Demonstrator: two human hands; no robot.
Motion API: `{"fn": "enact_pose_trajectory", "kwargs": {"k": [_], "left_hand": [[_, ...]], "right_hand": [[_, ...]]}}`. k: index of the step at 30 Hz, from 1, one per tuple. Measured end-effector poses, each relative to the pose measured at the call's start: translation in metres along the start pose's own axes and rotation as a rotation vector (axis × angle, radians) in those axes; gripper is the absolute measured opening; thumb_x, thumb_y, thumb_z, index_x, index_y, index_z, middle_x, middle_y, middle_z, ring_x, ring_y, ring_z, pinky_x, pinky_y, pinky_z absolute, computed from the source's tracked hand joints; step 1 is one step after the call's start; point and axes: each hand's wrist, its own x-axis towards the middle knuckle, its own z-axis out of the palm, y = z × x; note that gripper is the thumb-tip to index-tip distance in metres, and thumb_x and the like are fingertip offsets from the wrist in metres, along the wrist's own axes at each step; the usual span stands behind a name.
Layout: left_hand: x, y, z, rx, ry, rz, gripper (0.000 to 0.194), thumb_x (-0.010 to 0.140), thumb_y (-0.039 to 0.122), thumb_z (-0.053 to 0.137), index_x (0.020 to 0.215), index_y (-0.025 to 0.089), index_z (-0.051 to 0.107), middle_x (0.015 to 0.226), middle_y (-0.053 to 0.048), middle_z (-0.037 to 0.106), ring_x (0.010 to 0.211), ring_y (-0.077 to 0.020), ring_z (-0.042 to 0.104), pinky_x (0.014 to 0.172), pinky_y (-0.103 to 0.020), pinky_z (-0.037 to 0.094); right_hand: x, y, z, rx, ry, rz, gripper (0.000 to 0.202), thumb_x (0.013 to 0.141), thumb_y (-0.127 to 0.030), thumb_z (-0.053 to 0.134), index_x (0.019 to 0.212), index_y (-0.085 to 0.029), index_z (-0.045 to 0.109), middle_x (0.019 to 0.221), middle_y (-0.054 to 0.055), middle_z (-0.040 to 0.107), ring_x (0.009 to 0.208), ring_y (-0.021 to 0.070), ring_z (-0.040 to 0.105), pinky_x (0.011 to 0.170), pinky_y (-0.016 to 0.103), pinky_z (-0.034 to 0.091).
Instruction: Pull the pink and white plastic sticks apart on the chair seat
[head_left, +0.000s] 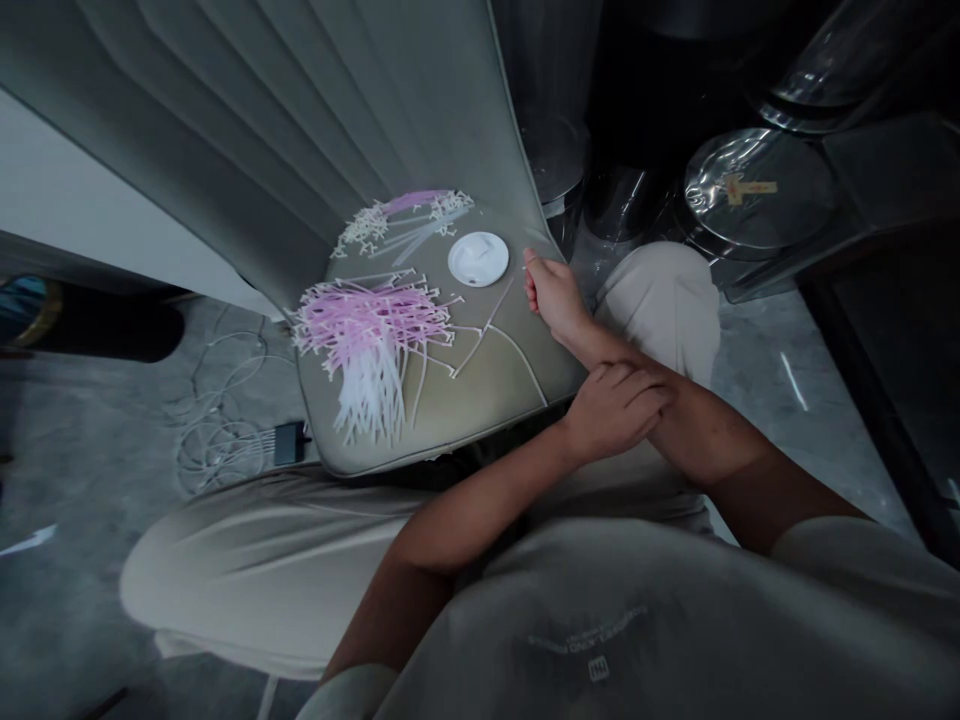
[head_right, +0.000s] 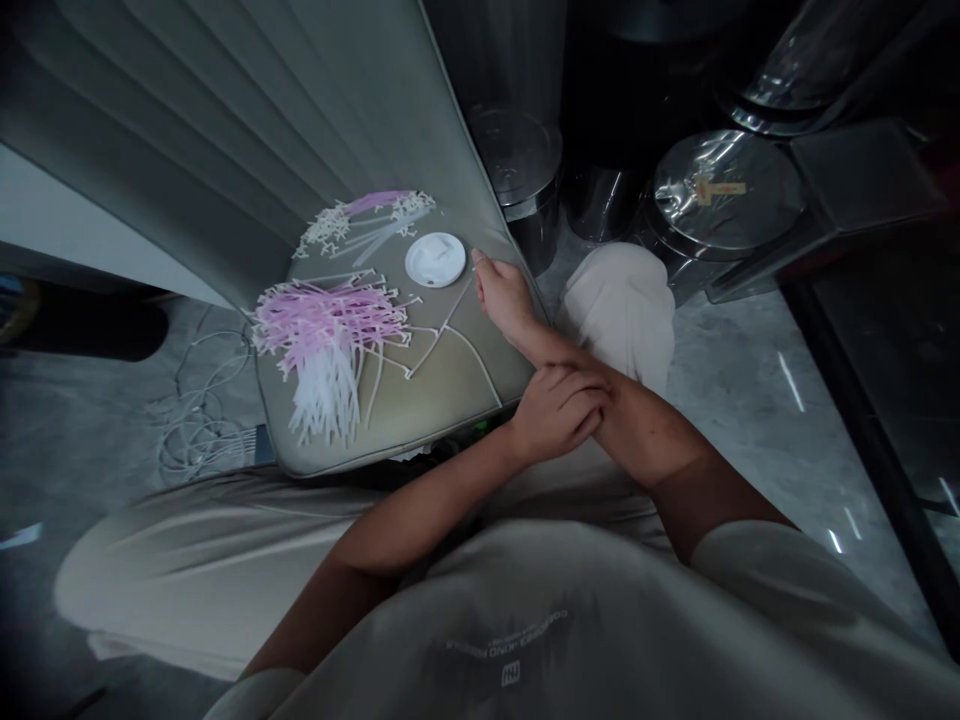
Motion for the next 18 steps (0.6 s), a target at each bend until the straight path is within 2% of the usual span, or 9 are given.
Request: {"fn": "enact_pose_trajectory", "kwargs": {"k": [5,18], "left_hand": [[-0.002,-0.005,0.004,-0.002,-0.025,0.08,0.027,0.1,0.027,0.04,0.106,0.025,0.065,0.116,0.002,0.069,0.093,-0.016,0.054,0.08,-0.035,0.036],[-0.009,-0.01,0.01,0.035,-0.158,0.115,0.028,0.102,0.03,0.037,0.104,0.029,0.065,0.119,0.003,0.069,0.094,-0.0154,0.052,0.08,-0.035,0.033]], "right_hand": [[-0.001,0.001,-0.001,0.0,-0.008,0.008,0.048,0.093,-0.053,0.049,0.059,-0.02,0.042,0.05,-0.007,0.041,0.041,0.004,0.036,0.038,0.018,0.028],[-0.004,0.0,-0.001,-0.016,-0.014,0.013,0.046,0.096,-0.046,0.05,0.059,-0.02,0.042,0.049,-0.008,0.041,0.041,0.004,0.037,0.04,0.018,0.03]]}}
